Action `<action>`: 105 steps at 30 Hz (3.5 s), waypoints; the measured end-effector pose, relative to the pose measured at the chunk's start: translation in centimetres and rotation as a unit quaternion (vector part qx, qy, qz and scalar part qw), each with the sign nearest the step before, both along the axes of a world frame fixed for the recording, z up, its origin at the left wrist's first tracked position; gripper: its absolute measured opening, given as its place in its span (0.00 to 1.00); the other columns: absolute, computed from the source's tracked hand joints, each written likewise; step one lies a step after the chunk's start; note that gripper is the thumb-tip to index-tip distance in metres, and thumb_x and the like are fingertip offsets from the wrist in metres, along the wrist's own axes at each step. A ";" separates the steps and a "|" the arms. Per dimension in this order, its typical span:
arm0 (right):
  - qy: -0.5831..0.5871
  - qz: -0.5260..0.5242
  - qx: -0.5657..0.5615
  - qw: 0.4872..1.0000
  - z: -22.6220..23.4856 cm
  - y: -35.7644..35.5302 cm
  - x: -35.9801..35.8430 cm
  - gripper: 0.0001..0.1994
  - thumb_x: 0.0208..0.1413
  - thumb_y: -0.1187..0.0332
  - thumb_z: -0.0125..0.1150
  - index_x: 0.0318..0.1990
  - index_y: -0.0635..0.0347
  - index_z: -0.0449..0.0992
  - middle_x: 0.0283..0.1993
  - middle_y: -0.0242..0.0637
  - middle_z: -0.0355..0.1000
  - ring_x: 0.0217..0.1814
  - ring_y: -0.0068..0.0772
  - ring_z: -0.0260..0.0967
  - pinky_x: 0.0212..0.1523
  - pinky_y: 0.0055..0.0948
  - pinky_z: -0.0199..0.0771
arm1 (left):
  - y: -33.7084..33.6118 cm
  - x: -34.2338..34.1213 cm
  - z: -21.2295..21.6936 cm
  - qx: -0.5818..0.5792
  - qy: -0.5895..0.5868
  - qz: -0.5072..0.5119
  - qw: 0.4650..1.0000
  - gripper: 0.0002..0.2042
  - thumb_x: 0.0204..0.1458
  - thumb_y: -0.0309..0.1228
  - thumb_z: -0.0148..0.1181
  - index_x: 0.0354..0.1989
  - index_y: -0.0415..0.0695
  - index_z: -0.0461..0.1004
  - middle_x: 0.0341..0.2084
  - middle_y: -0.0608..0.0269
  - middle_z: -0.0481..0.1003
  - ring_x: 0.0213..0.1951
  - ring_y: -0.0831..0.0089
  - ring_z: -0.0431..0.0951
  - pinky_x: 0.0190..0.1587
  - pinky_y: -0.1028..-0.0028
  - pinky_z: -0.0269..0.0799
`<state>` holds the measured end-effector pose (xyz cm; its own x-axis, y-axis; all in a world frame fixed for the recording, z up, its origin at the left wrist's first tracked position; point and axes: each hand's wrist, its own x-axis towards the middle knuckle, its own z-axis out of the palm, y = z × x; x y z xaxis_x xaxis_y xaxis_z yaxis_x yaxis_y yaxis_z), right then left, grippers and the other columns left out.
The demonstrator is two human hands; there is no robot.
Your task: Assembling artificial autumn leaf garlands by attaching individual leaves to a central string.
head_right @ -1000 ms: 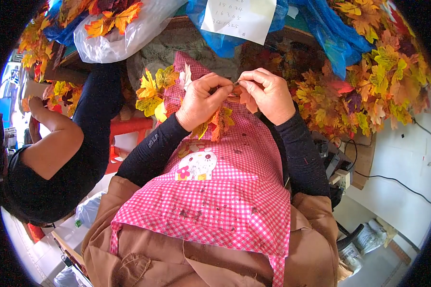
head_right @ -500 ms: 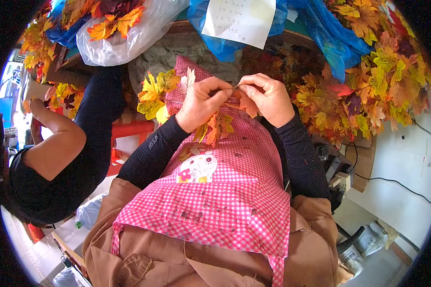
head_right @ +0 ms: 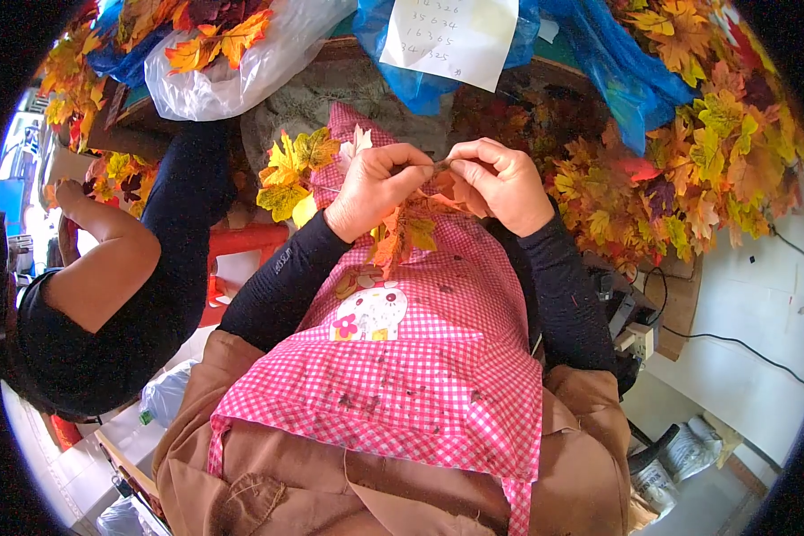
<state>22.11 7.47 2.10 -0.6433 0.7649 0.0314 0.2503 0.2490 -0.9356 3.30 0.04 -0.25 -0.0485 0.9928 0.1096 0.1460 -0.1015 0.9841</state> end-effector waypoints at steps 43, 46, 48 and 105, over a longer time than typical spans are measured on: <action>-0.106 0.047 0.346 0.931 0.5 -1.3 -0.9 0.07 0.46 0.76 0.58 0.34 0.60 0.75 0.32 0.37 0.71 0.40 0.42 0.68 0.41 0.37 0.66 | -1.2 0.8 -1.0 0.093 0.127 0.017 0.987 0.04 0.46 0.23 0.57 0.29 0.35 0.75 0.24 0.51 0.75 0.28 0.61 0.78 0.31 0.69 0.73; -0.125 0.081 0.363 0.920 0.6 -1.1 -1.0 0.07 0.46 0.76 0.58 0.35 0.61 0.75 0.33 0.37 0.71 0.41 0.41 0.68 0.44 0.37 0.66 | -1.7 1.2 -1.5 0.102 0.139 0.019 0.985 0.05 0.46 0.24 0.57 0.29 0.36 0.74 0.25 0.50 0.74 0.28 0.57 0.77 0.32 0.67 0.73; -0.156 0.111 0.366 0.911 0.9 -1.3 -0.6 0.08 0.45 0.76 0.58 0.36 0.61 0.75 0.34 0.37 0.72 0.41 0.40 0.69 0.47 0.36 0.65 | -1.9 1.1 -1.6 0.105 0.147 0.020 0.983 0.04 0.45 0.24 0.58 0.29 0.36 0.74 0.25 0.51 0.73 0.29 0.56 0.77 0.32 0.66 0.72; -0.059 -0.037 0.356 0.932 -2.1 -4.6 -1.7 0.12 0.51 0.76 0.58 0.45 0.61 0.73 0.43 0.40 0.73 0.46 0.45 0.68 0.48 0.37 0.66 | -0.6 -0.3 -0.8 -0.110 -0.128 0.038 0.985 0.11 0.56 0.31 0.58 0.36 0.34 0.77 0.28 0.64 0.78 0.31 0.81 0.75 0.35 0.79 0.71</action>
